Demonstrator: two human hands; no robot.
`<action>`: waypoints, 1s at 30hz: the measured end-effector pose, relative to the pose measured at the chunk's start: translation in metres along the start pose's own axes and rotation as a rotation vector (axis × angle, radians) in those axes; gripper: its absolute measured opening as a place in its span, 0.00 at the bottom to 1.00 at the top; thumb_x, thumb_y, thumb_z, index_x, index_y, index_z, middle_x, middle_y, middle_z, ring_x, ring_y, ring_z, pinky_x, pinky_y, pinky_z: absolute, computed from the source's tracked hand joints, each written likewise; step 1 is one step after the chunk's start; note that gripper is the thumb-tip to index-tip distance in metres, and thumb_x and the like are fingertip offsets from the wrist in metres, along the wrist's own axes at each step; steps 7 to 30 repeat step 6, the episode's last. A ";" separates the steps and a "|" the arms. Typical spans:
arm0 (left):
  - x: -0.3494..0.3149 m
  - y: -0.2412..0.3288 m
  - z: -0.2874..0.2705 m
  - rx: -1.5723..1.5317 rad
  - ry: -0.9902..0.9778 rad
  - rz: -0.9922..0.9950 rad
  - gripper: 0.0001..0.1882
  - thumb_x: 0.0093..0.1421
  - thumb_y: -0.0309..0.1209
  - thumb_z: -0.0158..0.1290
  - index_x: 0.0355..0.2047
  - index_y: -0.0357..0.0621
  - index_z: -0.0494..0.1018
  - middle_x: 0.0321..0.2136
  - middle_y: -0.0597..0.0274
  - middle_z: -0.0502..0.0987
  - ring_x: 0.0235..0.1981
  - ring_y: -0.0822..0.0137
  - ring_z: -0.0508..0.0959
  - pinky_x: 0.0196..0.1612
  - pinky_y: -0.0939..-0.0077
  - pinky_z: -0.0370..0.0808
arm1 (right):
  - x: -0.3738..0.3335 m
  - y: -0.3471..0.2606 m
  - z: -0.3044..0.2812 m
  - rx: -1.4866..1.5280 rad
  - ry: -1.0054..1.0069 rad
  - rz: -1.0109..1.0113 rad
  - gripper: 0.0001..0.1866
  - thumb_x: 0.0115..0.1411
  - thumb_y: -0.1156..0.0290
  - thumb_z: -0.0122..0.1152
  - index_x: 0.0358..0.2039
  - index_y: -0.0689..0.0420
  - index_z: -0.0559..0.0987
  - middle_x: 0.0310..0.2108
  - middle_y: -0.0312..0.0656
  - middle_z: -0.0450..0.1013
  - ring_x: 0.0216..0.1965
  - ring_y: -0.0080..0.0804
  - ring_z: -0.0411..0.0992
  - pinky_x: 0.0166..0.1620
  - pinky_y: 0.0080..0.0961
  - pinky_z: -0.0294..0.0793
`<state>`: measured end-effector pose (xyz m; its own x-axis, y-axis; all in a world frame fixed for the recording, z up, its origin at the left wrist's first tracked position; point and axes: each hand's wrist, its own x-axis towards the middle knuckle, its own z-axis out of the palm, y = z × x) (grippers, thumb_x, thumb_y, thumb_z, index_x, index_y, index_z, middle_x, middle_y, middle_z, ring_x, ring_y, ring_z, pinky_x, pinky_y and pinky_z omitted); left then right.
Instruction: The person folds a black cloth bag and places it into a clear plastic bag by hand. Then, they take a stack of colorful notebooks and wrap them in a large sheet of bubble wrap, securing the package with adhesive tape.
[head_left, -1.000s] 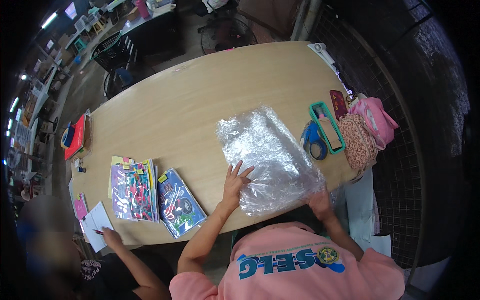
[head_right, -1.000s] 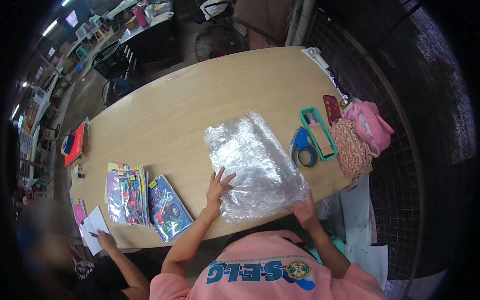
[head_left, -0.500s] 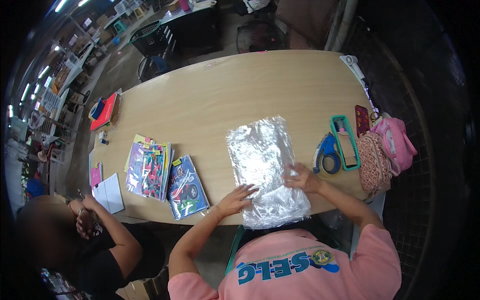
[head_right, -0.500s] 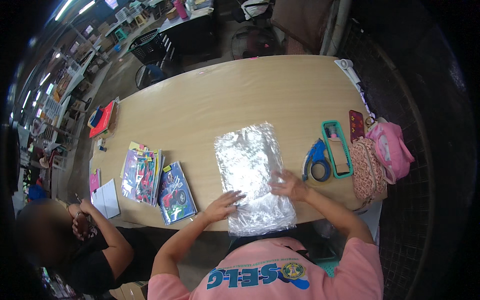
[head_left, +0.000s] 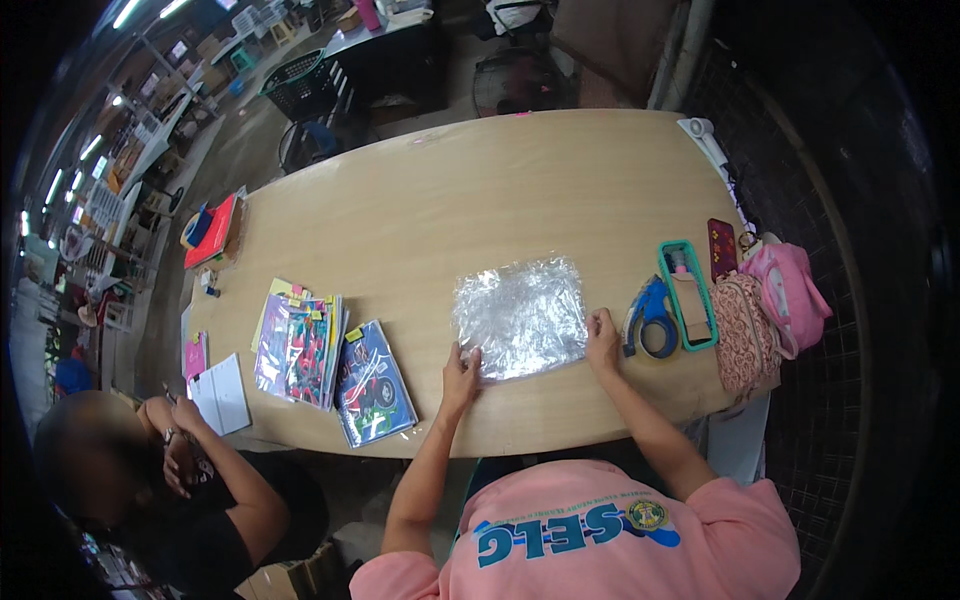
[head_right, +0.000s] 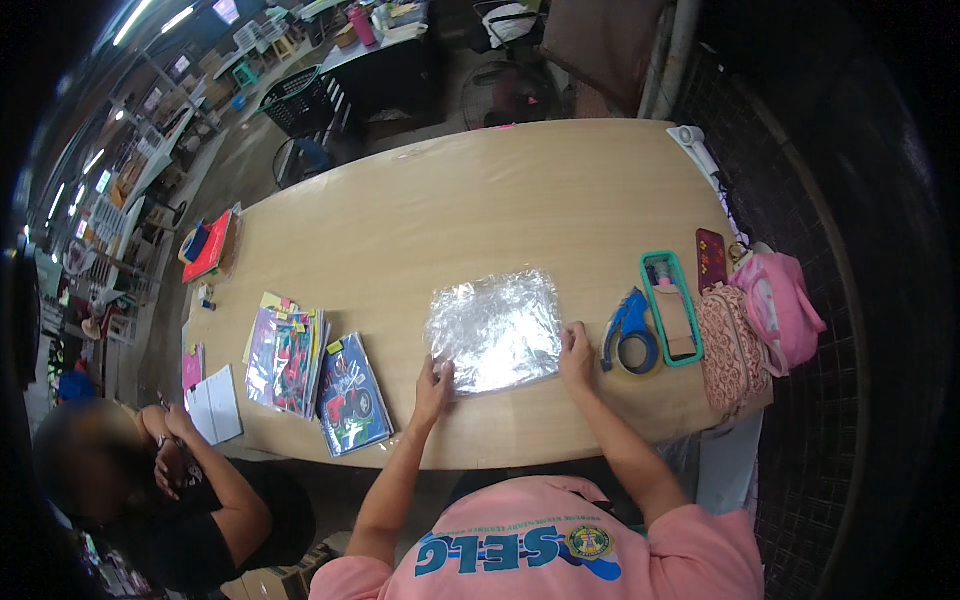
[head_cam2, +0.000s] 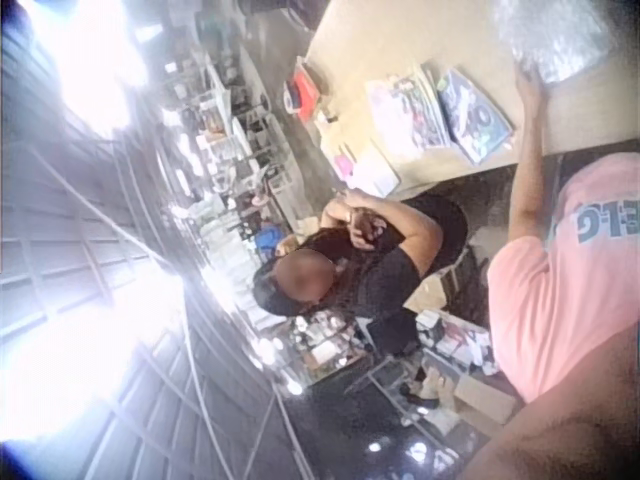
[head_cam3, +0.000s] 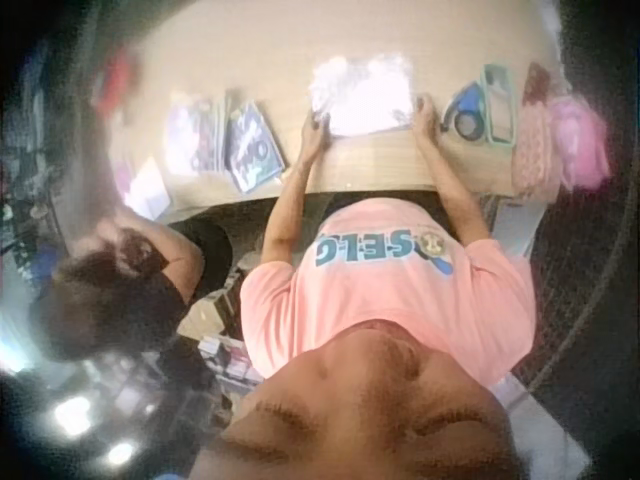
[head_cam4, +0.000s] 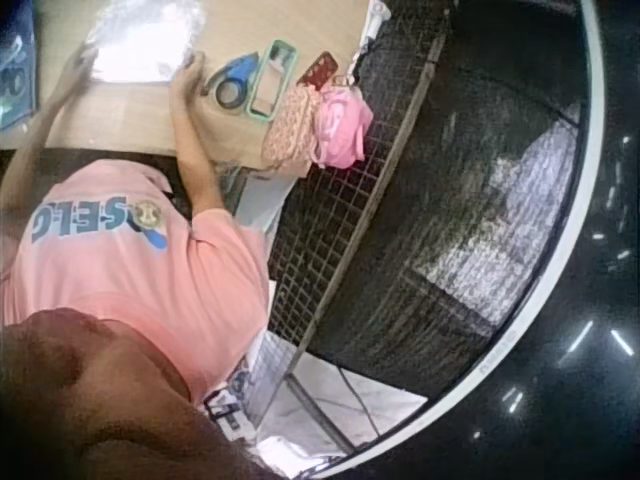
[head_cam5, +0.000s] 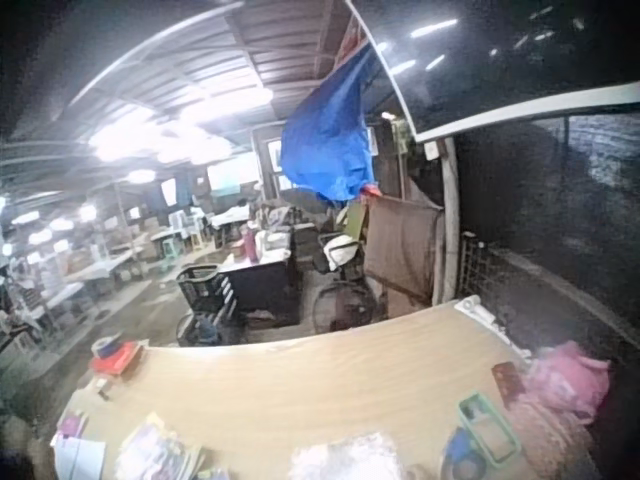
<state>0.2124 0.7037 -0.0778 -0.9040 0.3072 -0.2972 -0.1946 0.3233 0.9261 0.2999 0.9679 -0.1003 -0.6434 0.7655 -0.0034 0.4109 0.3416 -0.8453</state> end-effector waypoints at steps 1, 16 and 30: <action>-0.001 0.009 0.002 0.072 0.014 -0.020 0.17 0.63 0.36 0.48 0.43 0.33 0.65 0.30 0.56 0.75 0.30 0.72 0.73 0.32 0.77 0.71 | -0.002 0.000 0.000 0.091 0.006 0.021 0.09 0.60 0.67 0.56 0.32 0.60 0.72 0.25 0.38 0.73 0.26 0.23 0.70 0.30 0.23 0.68; 0.014 -0.011 -0.003 0.047 0.027 0.050 0.16 0.64 0.38 0.46 0.44 0.39 0.62 0.19 0.58 0.72 0.19 0.72 0.69 0.22 0.75 0.66 | -0.022 0.012 0.005 0.073 -0.057 -0.066 0.15 0.57 0.60 0.59 0.37 0.58 0.71 0.26 0.47 0.74 0.29 0.39 0.74 0.33 0.33 0.71; 0.014 -0.011 -0.003 0.047 0.027 0.050 0.16 0.64 0.38 0.46 0.44 0.39 0.62 0.19 0.58 0.72 0.19 0.72 0.69 0.22 0.75 0.66 | -0.022 0.012 0.005 0.073 -0.057 -0.066 0.15 0.57 0.60 0.59 0.37 0.58 0.71 0.26 0.47 0.74 0.29 0.39 0.74 0.33 0.33 0.71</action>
